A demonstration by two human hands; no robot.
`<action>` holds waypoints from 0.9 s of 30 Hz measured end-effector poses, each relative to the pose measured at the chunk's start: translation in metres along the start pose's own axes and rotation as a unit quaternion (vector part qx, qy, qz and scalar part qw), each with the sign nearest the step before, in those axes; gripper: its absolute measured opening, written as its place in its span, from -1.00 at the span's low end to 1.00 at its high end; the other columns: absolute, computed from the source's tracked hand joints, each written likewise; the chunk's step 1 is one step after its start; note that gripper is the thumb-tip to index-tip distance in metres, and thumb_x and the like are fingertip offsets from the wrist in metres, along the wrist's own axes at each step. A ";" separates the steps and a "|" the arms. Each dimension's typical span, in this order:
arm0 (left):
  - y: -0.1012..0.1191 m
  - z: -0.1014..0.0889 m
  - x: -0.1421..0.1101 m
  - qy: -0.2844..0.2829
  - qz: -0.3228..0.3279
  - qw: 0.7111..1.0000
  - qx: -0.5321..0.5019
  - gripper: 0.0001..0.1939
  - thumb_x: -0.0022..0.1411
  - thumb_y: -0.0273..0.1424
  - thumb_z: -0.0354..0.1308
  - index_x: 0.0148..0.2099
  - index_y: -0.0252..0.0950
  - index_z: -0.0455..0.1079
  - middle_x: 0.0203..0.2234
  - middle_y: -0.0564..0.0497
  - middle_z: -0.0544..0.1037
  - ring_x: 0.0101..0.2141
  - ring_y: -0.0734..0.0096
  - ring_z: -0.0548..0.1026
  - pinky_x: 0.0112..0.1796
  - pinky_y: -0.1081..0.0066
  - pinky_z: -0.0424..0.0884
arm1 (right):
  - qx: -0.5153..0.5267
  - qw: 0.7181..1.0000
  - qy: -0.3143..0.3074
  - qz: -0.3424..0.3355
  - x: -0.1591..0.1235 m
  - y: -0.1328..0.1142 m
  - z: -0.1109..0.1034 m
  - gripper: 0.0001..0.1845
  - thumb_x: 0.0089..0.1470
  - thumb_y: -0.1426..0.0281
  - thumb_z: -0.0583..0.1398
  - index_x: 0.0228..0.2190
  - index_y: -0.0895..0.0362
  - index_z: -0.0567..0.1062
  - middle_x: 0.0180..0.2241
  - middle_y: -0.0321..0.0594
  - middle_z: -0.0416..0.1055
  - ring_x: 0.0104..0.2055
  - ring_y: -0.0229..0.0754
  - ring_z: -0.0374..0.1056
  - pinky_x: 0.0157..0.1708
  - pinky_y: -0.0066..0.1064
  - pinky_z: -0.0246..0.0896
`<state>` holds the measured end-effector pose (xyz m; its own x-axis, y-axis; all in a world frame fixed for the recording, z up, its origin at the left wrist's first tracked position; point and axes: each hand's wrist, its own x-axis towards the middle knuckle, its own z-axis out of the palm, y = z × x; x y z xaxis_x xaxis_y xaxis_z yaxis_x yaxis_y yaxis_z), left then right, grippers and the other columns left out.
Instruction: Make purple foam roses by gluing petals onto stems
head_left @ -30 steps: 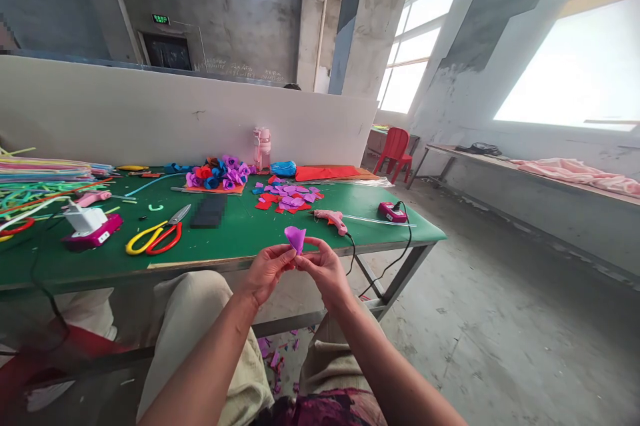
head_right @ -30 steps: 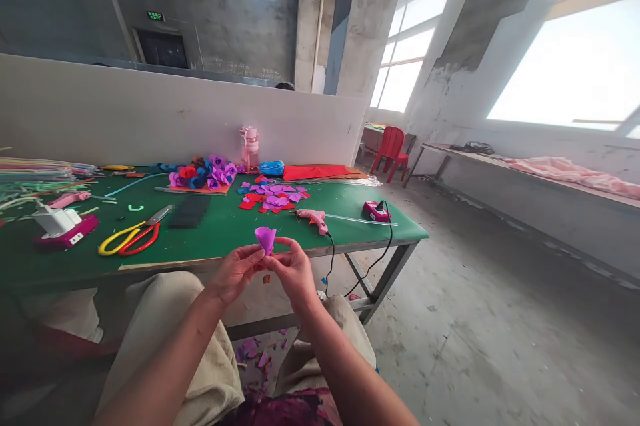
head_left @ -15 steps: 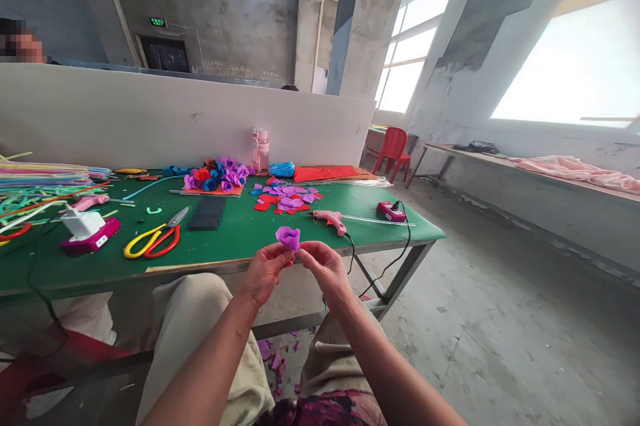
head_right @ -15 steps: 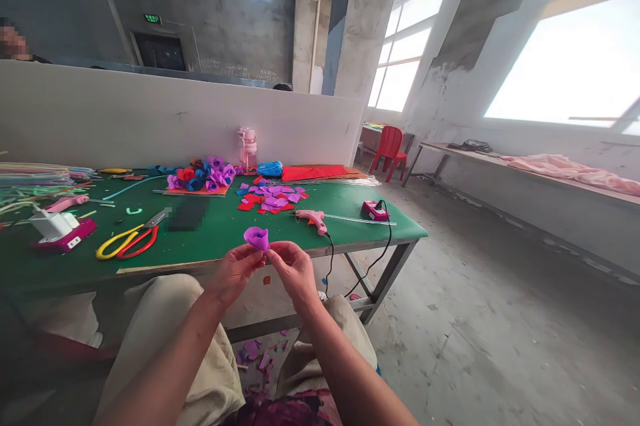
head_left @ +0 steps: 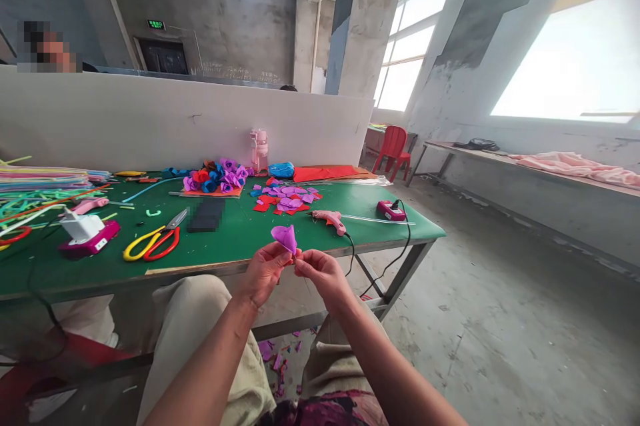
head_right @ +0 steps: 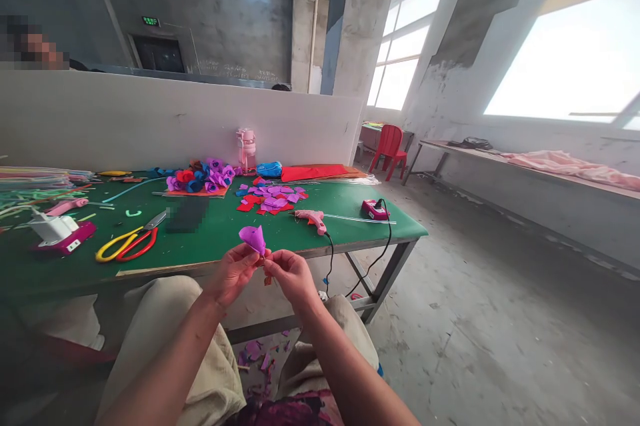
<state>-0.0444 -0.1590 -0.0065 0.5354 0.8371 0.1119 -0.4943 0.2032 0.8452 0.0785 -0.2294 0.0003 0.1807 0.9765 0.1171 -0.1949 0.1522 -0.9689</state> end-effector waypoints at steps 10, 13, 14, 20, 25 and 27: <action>-0.004 -0.001 0.001 0.007 0.000 1.000 -0.008 -0.82 -0.12 -0.39 0.38 -0.39 -0.32 0.53 -0.49 -0.01 0.57 -0.36 0.41 0.49 -0.24 0.42 0.32 | 0.060 0.997 -0.034 0.040 -0.003 0.003 -0.004 -0.69 -0.16 0.17 0.32 -0.49 0.16 0.47 -0.54 -0.33 0.35 -0.49 -0.34 0.25 -0.35 -0.43 0.18; -0.005 0.000 0.002 0.006 0.001 1.000 -0.017 -0.81 -0.13 -0.40 0.38 -0.39 -0.32 0.53 -0.49 -0.01 0.57 -0.39 0.44 0.49 -0.24 0.42 0.33 | 0.055 0.997 -0.034 0.037 -0.004 0.004 -0.003 -0.68 -0.14 0.16 0.31 -0.48 0.16 0.46 -0.54 -0.33 0.35 -0.48 -0.34 0.26 -0.35 -0.44 0.18; -0.005 0.000 0.002 0.008 0.002 1.000 -0.020 -0.80 -0.14 -0.40 0.39 -0.38 -0.32 0.53 -0.49 -0.01 0.58 -0.39 0.45 0.49 -0.25 0.43 0.33 | 0.046 0.998 -0.032 0.035 -0.005 0.005 -0.003 -0.67 -0.14 0.14 0.30 -0.47 0.16 0.47 -0.54 -0.33 0.36 -0.48 -0.33 0.26 -0.35 -0.44 0.18; -0.002 0.002 0.001 0.043 0.013 0.998 -0.037 -0.80 -0.15 -0.40 0.39 -0.39 -0.32 0.52 -0.47 -0.02 0.58 -0.38 0.45 0.49 -0.31 0.47 0.34 | -0.044 0.998 0.041 0.015 0.010 0.010 -0.034 -0.60 -0.18 0.07 0.28 -0.44 0.16 0.47 -0.53 -0.29 0.38 -0.48 -0.28 0.28 -0.40 -0.40 0.22; -0.001 0.002 0.002 0.053 -0.003 0.998 -0.042 -0.75 -0.17 -0.40 0.40 -0.36 -0.33 0.52 -0.46 -0.03 0.58 -0.41 0.47 0.49 -0.33 0.47 0.36 | -0.305 0.917 0.248 -0.066 0.048 0.000 -0.107 -0.55 -0.03 0.03 0.09 -0.40 0.17 0.46 -0.49 -0.22 0.44 -0.48 -0.24 0.29 -0.46 -0.42 0.20; -0.002 0.002 0.002 0.056 -0.010 0.997 -0.045 -0.74 -0.18 -0.40 0.40 -0.35 -0.34 0.52 -0.46 -0.03 0.58 -0.43 0.49 0.48 -0.34 0.47 0.36 | -0.354 0.895 0.267 -0.054 0.060 -0.005 -0.131 -0.56 -0.01 0.06 0.07 -0.39 0.19 0.47 -0.48 -0.17 0.45 -0.46 -0.21 0.31 -0.47 -0.41 0.18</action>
<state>-0.0410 -0.1585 -0.0068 0.4687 0.8828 0.0314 -0.5460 0.2616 0.7959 0.2168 -0.1920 -0.0162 0.6341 0.7205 0.2805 0.4762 -0.0781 -0.8758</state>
